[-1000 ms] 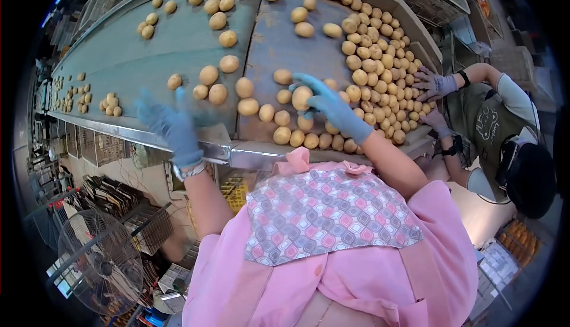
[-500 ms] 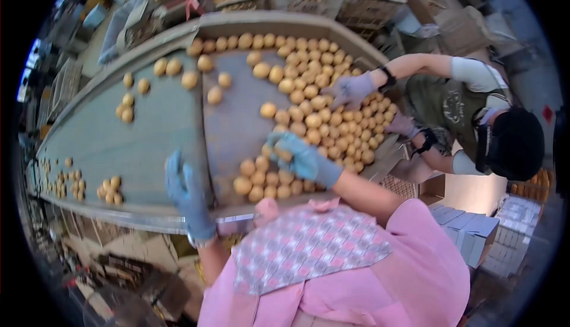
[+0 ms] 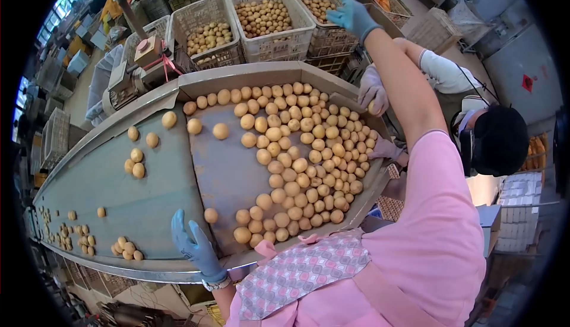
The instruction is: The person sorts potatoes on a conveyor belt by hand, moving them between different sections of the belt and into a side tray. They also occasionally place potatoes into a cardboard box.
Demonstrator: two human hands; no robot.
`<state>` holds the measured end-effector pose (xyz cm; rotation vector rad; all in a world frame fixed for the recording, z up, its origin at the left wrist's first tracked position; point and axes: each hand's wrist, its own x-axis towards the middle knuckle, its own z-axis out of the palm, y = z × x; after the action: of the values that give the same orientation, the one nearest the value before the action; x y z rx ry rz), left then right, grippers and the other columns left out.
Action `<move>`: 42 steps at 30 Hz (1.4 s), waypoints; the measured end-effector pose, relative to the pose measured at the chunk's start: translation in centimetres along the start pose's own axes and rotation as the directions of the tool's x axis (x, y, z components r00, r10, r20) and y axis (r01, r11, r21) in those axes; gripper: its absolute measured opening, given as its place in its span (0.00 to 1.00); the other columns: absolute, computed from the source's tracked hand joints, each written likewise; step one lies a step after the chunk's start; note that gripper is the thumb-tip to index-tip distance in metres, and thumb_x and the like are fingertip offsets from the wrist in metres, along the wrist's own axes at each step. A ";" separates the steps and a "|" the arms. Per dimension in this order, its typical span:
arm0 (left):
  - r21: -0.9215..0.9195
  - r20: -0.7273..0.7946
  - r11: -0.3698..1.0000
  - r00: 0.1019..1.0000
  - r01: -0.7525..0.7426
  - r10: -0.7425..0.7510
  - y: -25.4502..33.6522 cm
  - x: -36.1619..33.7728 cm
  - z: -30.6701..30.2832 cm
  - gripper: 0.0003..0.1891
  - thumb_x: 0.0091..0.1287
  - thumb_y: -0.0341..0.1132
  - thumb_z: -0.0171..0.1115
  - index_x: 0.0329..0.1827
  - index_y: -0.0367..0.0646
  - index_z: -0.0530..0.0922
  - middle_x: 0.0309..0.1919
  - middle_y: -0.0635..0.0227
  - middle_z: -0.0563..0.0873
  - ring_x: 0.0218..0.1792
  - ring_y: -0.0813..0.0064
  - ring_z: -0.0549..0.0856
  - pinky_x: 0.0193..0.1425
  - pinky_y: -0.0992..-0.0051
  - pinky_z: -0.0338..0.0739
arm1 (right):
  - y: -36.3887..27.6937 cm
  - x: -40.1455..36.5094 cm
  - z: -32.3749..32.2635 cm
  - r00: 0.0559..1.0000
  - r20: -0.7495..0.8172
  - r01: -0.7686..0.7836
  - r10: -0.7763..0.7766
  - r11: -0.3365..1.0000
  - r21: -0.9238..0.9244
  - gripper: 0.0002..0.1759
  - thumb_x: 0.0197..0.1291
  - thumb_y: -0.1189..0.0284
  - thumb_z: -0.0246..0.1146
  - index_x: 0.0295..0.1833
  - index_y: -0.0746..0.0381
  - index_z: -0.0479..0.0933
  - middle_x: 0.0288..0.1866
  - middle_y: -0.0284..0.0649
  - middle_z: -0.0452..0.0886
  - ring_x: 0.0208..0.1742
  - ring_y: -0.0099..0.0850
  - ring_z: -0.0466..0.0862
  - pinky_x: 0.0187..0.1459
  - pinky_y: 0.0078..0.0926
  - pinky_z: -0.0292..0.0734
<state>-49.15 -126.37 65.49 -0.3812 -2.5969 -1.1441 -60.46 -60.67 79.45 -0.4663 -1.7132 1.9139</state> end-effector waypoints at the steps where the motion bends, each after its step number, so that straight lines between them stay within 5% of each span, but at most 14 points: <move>1: 0.014 0.003 1.000 1.000 -0.008 0.008 -0.1 0.1 -0.1 0.22 0.82 0.34 0.58 0.73 0.29 0.78 0.69 0.51 0.84 0.69 0.56 0.82 0.76 0.59 0.73 | 2.2 -1.2 1.0 0.989 0.113 0.117 -0.094 0.969 -0.218 0.36 0.81 0.51 0.58 0.81 0.66 0.64 0.72 0.55 0.77 0.67 0.48 0.82 0.70 0.45 0.82; 3: -0.070 -0.013 0.997 0.999 0.032 -0.033 0.5 0.2 -0.1 0.21 0.81 0.33 0.59 0.72 0.30 0.79 0.69 0.49 0.84 0.69 0.52 0.82 0.76 0.56 0.73 | 6.8 -11.0 5.8 0.877 0.445 0.362 -0.181 0.857 -0.365 0.24 0.79 0.66 0.64 0.73 0.64 0.76 0.64 0.45 0.86 0.57 0.36 0.88 0.63 0.32 0.85; 6: -0.054 -0.054 0.999 0.999 0.002 -0.005 0.5 0.2 -0.1 0.20 0.80 0.31 0.60 0.71 0.32 0.79 0.69 0.49 0.84 0.69 0.50 0.82 0.76 0.55 0.73 | 13.4 -30.1 10.4 0.778 0.616 0.481 -0.126 0.750 -0.454 0.25 0.76 0.66 0.66 0.73 0.64 0.76 0.58 0.46 0.88 0.57 0.41 0.89 0.60 0.38 0.84; 10: 0.001 -0.037 0.997 0.996 -0.082 0.082 1.1 0.7 -0.4 0.20 0.79 0.30 0.61 0.71 0.33 0.79 0.69 0.50 0.84 0.69 0.51 0.82 0.76 0.56 0.73 | 16.9 -41.2 10.2 -0.098 0.995 0.824 -0.036 0.557 0.102 0.28 0.71 0.61 0.65 0.75 0.51 0.77 0.69 0.39 0.81 0.71 0.40 0.80 0.65 0.48 0.79; 12: -0.015 -0.028 0.991 0.990 -0.135 0.135 1.2 0.8 -0.1 0.21 0.79 0.30 0.61 0.72 0.33 0.79 0.69 0.51 0.84 0.69 0.52 0.82 0.76 0.56 0.73 | 22.9 -40.2 9.0 0.044 0.985 0.925 -0.167 0.380 0.023 0.29 0.72 0.60 0.64 0.78 0.48 0.75 0.79 0.37 0.74 0.81 0.40 0.72 0.75 0.49 0.71; 16: -0.067 -0.048 0.992 0.994 -0.105 0.102 1.9 0.4 -0.1 0.21 0.78 0.29 0.61 0.72 0.34 0.79 0.69 0.52 0.84 0.70 0.52 0.81 0.77 0.56 0.72 | 21.0 -38.9 13.6 0.702 0.683 0.685 -0.201 0.452 -0.571 0.32 0.75 0.56 0.64 0.81 0.47 0.72 0.86 0.38 0.69 0.85 0.42 0.68 0.83 0.54 0.62; 22: -0.105 -0.065 0.980 0.985 -0.168 0.161 1.3 0.7 -0.3 0.21 0.78 0.28 0.61 0.72 0.36 0.80 0.69 0.53 0.84 0.72 0.53 0.80 0.77 0.56 0.71 | 25.6 -41.3 18.1 0.313 0.902 0.948 -0.298 0.155 -0.278 0.30 0.74 0.57 0.65 0.78 0.48 0.74 0.83 0.37 0.72 0.81 0.42 0.71 0.83 0.53 0.60; 23: -0.103 -0.064 0.979 0.984 -0.173 0.167 1.3 0.7 -0.4 0.21 0.78 0.28 0.61 0.72 0.36 0.80 0.70 0.53 0.83 0.72 0.53 0.79 0.77 0.55 0.71 | 22.4 -39.9 19.4 0.513 0.814 0.852 -0.274 0.283 -0.441 0.31 0.72 0.54 0.65 0.76 0.54 0.75 0.80 0.38 0.74 0.82 0.43 0.69 0.79 0.63 0.60; 26: -0.064 -0.077 0.977 0.977 -0.205 0.199 1.2 1.0 -0.9 0.21 0.77 0.28 0.62 0.73 0.36 0.79 0.72 0.53 0.82 0.73 0.52 0.78 0.78 0.55 0.70 | 19.7 -39.2 19.9 0.735 0.583 0.678 -0.347 0.402 -0.616 0.31 0.73 0.56 0.64 0.76 0.57 0.74 0.80 0.42 0.73 0.83 0.44 0.68 0.82 0.57 0.57; 30: -0.076 -0.072 0.986 0.987 -0.148 0.143 1.9 1.5 -1.4 0.22 0.75 0.30 0.64 0.71 0.35 0.81 0.73 0.52 0.80 0.75 0.49 0.76 0.78 0.53 0.69 | 17.8 -43.3 14.0 0.332 0.921 0.853 -0.205 0.481 -0.200 0.26 0.71 0.64 0.66 0.71 0.60 0.78 0.75 0.45 0.78 0.77 0.46 0.76 0.77 0.51 0.69; 34: -0.149 0.205 0.948 0.929 -0.282 0.309 1.9 2.3 -2.1 0.24 0.70 0.35 0.69 0.70 0.44 0.84 0.75 0.55 0.80 0.79 0.45 0.71 0.83 0.49 0.64 | 14.3 -43.1 8.9 0.449 0.893 0.799 0.017 0.440 -0.410 0.23 0.69 0.67 0.67 0.67 0.61 0.81 0.72 0.43 0.81 0.77 0.44 0.78 0.73 0.47 0.75; 36: -0.279 0.536 0.870 0.686 -0.406 0.492 1.7 2.4 -3.2 0.24 0.68 0.37 0.71 0.69 0.49 0.86 0.77 0.57 0.79 0.82 0.43 0.68 0.85 0.47 0.60 | 14.3 -41.4 7.0 0.607 0.780 0.779 -0.154 0.311 -0.545 0.23 0.69 0.68 0.67 0.68 0.60 0.81 0.69 0.43 0.83 0.74 0.43 0.81 0.70 0.43 0.78; 39: -0.358 0.786 0.791 0.298 -0.496 0.542 1.6 1.3 -2.4 0.28 0.68 0.40 0.71 0.73 0.58 0.83 0.82 0.59 0.73 0.85 0.43 0.63 0.88 0.47 0.56 | 16.4 -38.8 4.4 0.608 0.791 0.785 -0.071 0.202 -0.586 0.24 0.70 0.69 0.67 0.70 0.59 0.80 0.68 0.44 0.85 0.70 0.44 0.84 0.68 0.40 0.80; 42: 0.060 0.760 0.854 0.578 -0.517 0.296 -1.3 0.4 -2.5 0.33 0.70 0.42 0.70 0.80 0.54 0.77 0.85 0.57 0.68 0.86 0.41 0.61 0.88 0.44 0.53 | 17.0 -36.0 4.1 0.835 0.550 0.508 0.028 0.346 -0.789 0.25 0.73 0.69 0.66 0.74 0.60 0.78 0.70 0.47 0.84 0.70 0.48 0.83 0.70 0.42 0.78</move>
<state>-49.64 -129.03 66.38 -1.5768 -2.9647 -0.4709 -36.54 -86.22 60.11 -0.0324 -2.9463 0.6249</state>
